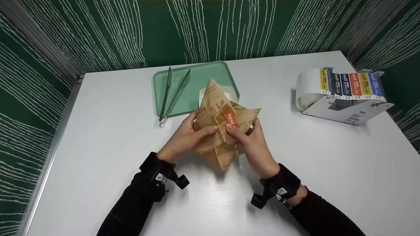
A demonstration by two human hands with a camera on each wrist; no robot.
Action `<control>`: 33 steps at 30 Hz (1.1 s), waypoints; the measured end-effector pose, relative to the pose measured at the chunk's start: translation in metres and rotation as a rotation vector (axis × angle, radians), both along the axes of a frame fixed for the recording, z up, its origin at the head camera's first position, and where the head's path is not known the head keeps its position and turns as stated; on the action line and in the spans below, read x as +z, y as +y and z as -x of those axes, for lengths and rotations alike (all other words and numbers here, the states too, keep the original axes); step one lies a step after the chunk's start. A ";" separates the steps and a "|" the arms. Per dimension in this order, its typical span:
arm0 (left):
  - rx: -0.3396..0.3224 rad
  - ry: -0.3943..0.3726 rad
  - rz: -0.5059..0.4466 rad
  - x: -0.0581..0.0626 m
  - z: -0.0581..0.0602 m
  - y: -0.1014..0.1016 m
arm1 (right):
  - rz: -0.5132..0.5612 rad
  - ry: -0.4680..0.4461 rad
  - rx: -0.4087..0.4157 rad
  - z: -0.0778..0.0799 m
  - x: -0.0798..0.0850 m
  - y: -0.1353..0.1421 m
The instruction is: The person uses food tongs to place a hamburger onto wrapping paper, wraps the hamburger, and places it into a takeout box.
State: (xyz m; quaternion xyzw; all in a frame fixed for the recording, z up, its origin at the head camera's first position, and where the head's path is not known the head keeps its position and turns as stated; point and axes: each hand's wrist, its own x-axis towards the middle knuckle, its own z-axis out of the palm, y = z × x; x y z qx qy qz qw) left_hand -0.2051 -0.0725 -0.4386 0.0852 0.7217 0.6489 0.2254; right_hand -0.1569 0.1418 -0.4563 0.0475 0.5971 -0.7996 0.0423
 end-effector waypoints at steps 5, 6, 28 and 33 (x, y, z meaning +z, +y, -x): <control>-0.042 -0.071 -0.095 0.002 0.008 -0.001 | -0.007 0.051 0.050 -0.003 0.001 0.004; -0.052 -0.085 -0.112 0.002 0.009 -0.001 | -0.012 0.060 0.066 -0.004 0.002 0.005; -0.108 -0.158 -0.082 0.002 0.030 -0.021 | -0.261 -0.022 0.260 0.006 0.010 0.043; -0.172 -0.183 -0.055 0.004 0.040 -0.028 | -0.456 0.009 0.368 0.015 0.013 0.070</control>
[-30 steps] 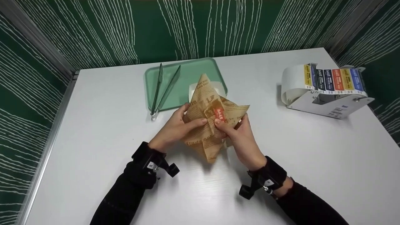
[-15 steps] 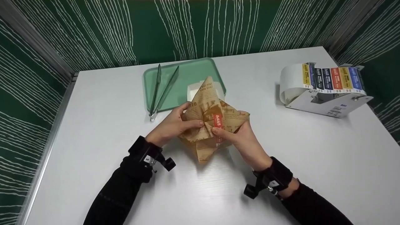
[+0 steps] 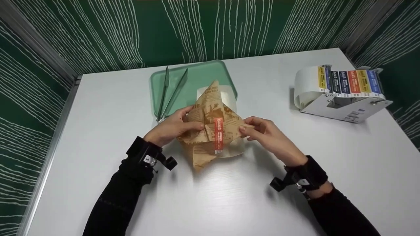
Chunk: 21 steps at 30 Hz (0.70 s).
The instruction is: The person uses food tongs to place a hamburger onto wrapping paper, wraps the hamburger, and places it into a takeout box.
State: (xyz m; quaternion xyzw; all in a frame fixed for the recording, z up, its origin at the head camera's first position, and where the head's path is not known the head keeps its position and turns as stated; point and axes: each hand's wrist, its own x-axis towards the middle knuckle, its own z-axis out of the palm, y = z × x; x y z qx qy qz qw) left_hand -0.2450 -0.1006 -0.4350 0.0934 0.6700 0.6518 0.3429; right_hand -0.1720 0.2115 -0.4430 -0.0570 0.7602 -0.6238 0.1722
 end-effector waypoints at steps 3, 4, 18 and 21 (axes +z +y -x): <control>-0.066 0.017 0.034 0.000 0.005 0.002 | -0.118 0.050 0.064 0.003 -0.001 0.012; -0.087 0.030 0.056 -0.001 0.007 0.003 | -0.153 0.060 0.078 0.004 -0.003 0.015; -0.104 0.429 0.438 -0.003 0.001 0.020 | -0.389 0.162 0.159 0.011 -0.026 0.014; -0.113 0.524 0.482 -0.001 -0.001 0.022 | -0.409 0.200 0.138 0.011 -0.028 0.013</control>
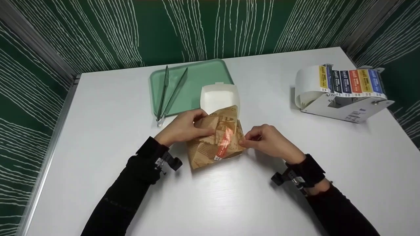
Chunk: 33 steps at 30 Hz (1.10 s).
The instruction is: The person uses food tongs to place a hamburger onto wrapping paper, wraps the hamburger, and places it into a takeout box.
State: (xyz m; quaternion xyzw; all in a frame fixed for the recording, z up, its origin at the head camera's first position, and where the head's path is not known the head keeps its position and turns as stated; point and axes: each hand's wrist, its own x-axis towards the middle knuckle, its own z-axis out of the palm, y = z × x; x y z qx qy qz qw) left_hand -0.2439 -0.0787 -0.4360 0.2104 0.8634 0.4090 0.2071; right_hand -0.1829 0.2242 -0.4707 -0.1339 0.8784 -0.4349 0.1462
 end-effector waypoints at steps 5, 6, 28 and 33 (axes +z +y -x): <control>-0.051 0.073 0.040 0.002 -0.001 0.004 | -0.012 -0.001 -0.011 -0.001 -0.001 -0.002; -0.062 0.081 0.048 0.002 0.000 0.004 | -0.011 -0.006 -0.011 -0.001 0.000 -0.002; -0.266 0.117 0.138 -0.001 0.007 0.015 | -0.221 0.279 -0.086 -0.009 -0.009 -0.024; -0.256 0.127 0.143 -0.003 0.008 0.013 | -0.223 0.305 -0.152 -0.010 -0.012 -0.030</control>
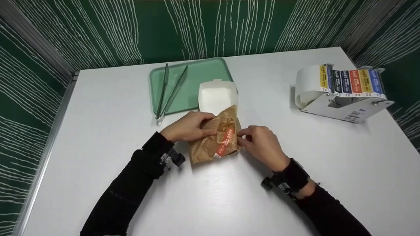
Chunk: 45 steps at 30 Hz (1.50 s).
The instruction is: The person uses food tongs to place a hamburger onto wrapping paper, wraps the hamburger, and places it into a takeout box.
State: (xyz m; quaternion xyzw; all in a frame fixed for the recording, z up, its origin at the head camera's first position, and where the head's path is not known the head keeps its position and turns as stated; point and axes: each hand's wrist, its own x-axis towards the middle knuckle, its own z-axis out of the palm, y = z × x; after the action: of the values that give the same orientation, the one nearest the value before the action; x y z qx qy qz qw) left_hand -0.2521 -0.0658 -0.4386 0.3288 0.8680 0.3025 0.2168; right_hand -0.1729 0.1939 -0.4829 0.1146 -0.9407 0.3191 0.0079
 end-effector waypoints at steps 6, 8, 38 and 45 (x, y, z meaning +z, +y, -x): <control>0.073 0.004 0.009 0.002 -0.006 -0.002 | 0.055 -0.039 0.009 0.005 -0.001 0.002; 0.111 0.054 0.013 0.003 -0.012 -0.001 | 0.090 -0.070 0.039 0.007 -0.001 0.005; 0.004 0.486 0.036 0.004 -0.069 0.008 | 0.247 -0.387 0.181 0.018 0.014 0.042; -0.004 0.435 -0.007 0.001 -0.067 0.007 | 0.249 -0.330 0.172 0.018 0.010 0.031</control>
State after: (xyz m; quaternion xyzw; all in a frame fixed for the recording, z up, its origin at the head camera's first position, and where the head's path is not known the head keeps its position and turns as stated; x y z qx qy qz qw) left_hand -0.1851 -0.0588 -0.4377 0.3889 0.8926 0.2268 0.0238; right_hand -0.1909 0.2250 -0.4724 0.1388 -0.8695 0.4466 -0.1590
